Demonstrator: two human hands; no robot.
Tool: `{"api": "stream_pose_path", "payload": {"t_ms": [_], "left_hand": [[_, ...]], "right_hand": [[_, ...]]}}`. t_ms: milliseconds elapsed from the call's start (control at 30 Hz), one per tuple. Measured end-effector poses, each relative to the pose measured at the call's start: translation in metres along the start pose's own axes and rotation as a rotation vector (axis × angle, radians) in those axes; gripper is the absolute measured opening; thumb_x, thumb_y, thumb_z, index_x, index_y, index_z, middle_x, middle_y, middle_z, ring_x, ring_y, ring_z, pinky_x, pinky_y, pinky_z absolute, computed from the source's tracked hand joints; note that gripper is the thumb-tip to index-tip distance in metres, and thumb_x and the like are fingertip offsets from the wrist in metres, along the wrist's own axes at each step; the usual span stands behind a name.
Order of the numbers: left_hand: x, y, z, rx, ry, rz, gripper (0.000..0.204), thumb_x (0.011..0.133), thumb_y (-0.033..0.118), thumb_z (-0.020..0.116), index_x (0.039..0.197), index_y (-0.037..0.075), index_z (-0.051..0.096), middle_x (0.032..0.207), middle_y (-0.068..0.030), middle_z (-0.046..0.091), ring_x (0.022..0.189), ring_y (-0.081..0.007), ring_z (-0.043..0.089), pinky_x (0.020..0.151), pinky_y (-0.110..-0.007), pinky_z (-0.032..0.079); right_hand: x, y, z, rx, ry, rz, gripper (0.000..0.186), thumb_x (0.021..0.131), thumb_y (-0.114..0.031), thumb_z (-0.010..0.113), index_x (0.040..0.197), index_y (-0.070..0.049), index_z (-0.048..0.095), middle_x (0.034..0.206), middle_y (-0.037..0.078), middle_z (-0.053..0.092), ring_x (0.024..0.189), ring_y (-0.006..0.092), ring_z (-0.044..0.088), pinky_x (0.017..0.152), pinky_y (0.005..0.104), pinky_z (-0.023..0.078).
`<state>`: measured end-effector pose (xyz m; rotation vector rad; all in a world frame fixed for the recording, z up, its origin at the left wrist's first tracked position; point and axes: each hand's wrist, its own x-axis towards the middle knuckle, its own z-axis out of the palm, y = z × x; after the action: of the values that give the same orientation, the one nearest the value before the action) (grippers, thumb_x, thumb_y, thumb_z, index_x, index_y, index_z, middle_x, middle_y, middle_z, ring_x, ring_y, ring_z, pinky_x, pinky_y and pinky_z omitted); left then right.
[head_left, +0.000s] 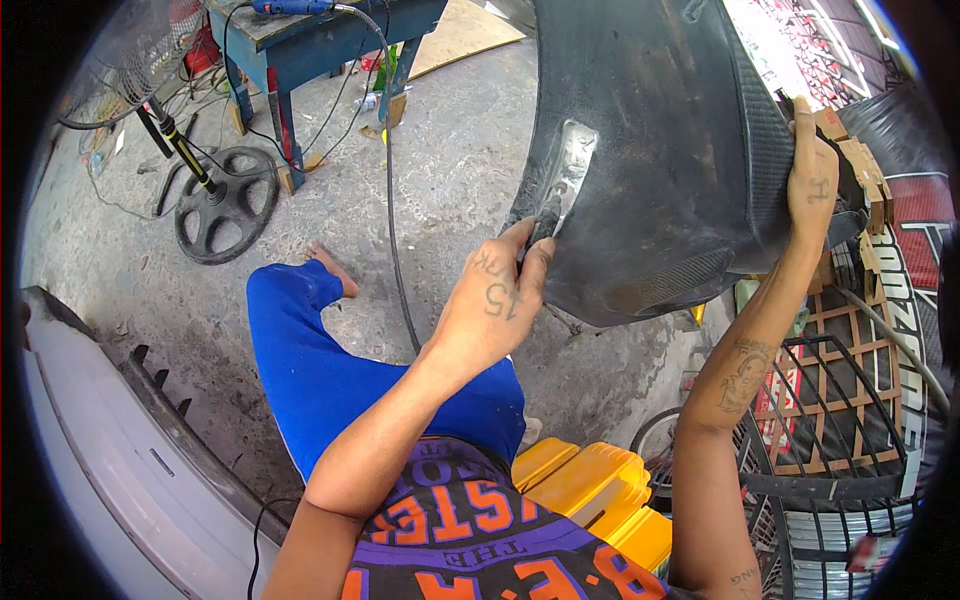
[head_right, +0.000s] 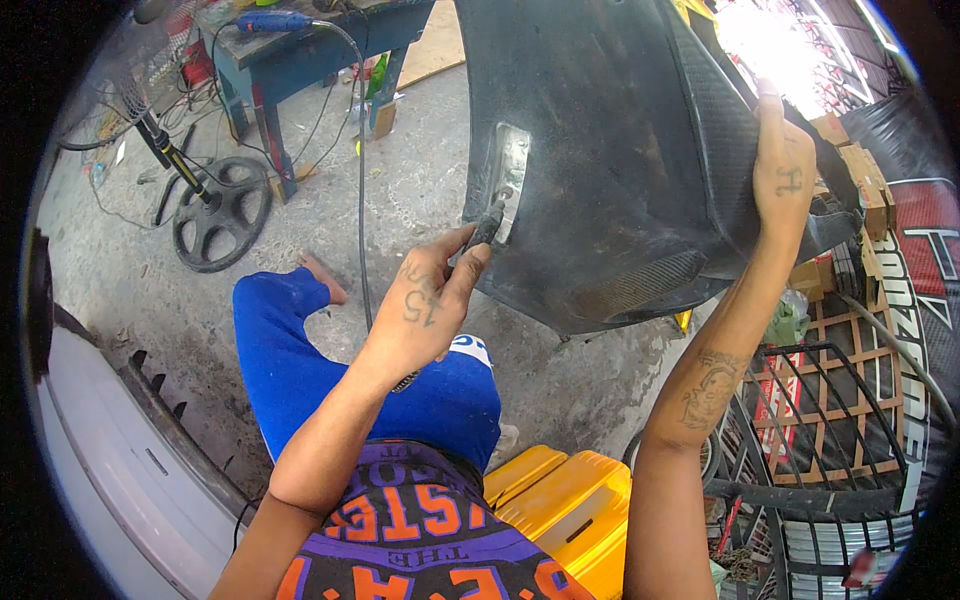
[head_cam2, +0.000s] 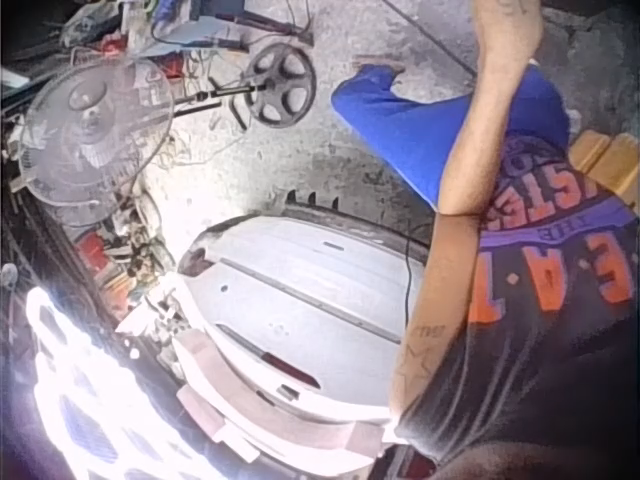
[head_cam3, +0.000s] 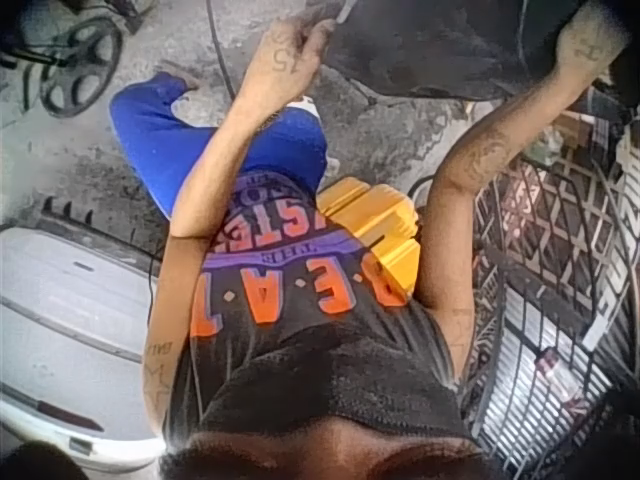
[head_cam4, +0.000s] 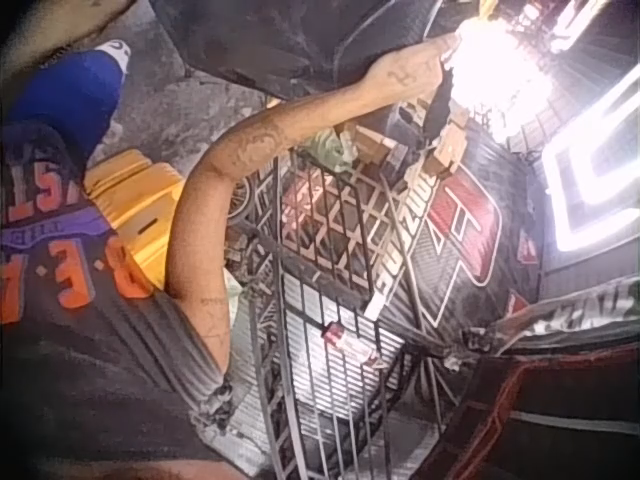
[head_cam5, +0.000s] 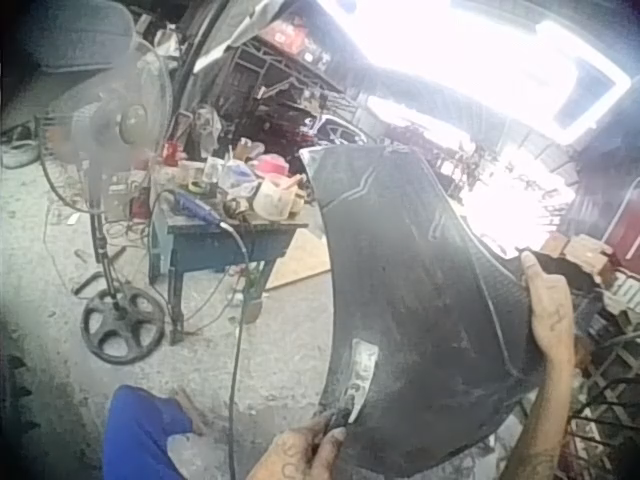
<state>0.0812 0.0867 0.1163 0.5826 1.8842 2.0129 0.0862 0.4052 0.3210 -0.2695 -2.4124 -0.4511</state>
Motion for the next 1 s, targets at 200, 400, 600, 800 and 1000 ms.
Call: {"api": "stream_pose_path", "payload": {"t_ms": [200, 400, 600, 800, 1000], "left_hand": [[0.000, 0.007, -0.002, 0.067, 0.008, -0.020, 0.028, 0.101, 0.017, 0.051, 0.107, -0.009, 0.060, 0.071, -0.0266, 0.059, 0.068, -0.0385, 0.063, 0.067, -0.044, 0.047], [-0.001, -0.007, 0.002, 0.044, 0.081, 0.068, 0.036, 0.103, 0.021, 0.053, 0.122, -0.009, 0.061, 0.055, -0.0019, 0.045, 0.044, -0.0088, 0.045, 0.043, -0.032, 0.034], [-0.001, -0.005, -0.001, 0.010, 0.007, -0.003, 0.036, 0.104, 0.023, 0.051, 0.122, -0.007, 0.061, 0.052, -0.0011, 0.045, 0.040, -0.0099, 0.045, 0.039, -0.032, 0.036], [0.004, -0.003, -0.003, 0.004, -0.008, -0.032, 0.037, 0.104, 0.024, 0.050, 0.122, -0.007, 0.061, 0.052, -0.0021, 0.047, 0.039, -0.0107, 0.046, 0.039, -0.032, 0.036], [0.006, -0.003, -0.003, 0.014, -0.015, -0.027, 0.036, 0.104, 0.024, 0.050, 0.121, -0.006, 0.062, 0.054, -0.0027, 0.048, 0.040, -0.0106, 0.046, 0.038, -0.032, 0.036]], "right_hand": [[-0.001, -0.005, -0.001, 0.103, 0.022, 0.015, 0.054, 0.098, 0.000, 0.046, 0.149, -0.016, 0.047, 0.091, 0.015, 0.063, 0.078, 0.0256, 0.060, 0.077, 0.0326, 0.048], [-0.001, -0.016, 0.000, 0.170, 0.062, 0.047, 0.037, 0.102, -0.016, 0.043, 0.138, -0.009, 0.051, 0.080, 0.015, 0.054, 0.072, 0.0241, 0.050, 0.072, 0.0360, 0.043], [-0.004, -0.021, 0.002, 0.274, 0.173, -0.076, 0.040, 0.106, -0.032, 0.041, 0.128, -0.002, 0.054, 0.070, 0.014, 0.043, 0.065, 0.0202, 0.038, 0.066, 0.0376, 0.038], [-0.003, -0.022, 0.003, 0.341, 0.172, -0.022, 0.043, 0.105, -0.036, 0.043, 0.124, 0.001, 0.055, 0.069, 0.013, 0.042, 0.066, 0.0190, 0.039, 0.067, 0.0363, 0.038], [-0.001, -0.024, -0.001, 0.381, 0.173, 0.039, 0.057, 0.104, -0.045, 0.044, 0.108, 0.011, 0.057, 0.069, 0.013, 0.047, 0.067, 0.0192, 0.041, 0.070, 0.0355, 0.040]]}}
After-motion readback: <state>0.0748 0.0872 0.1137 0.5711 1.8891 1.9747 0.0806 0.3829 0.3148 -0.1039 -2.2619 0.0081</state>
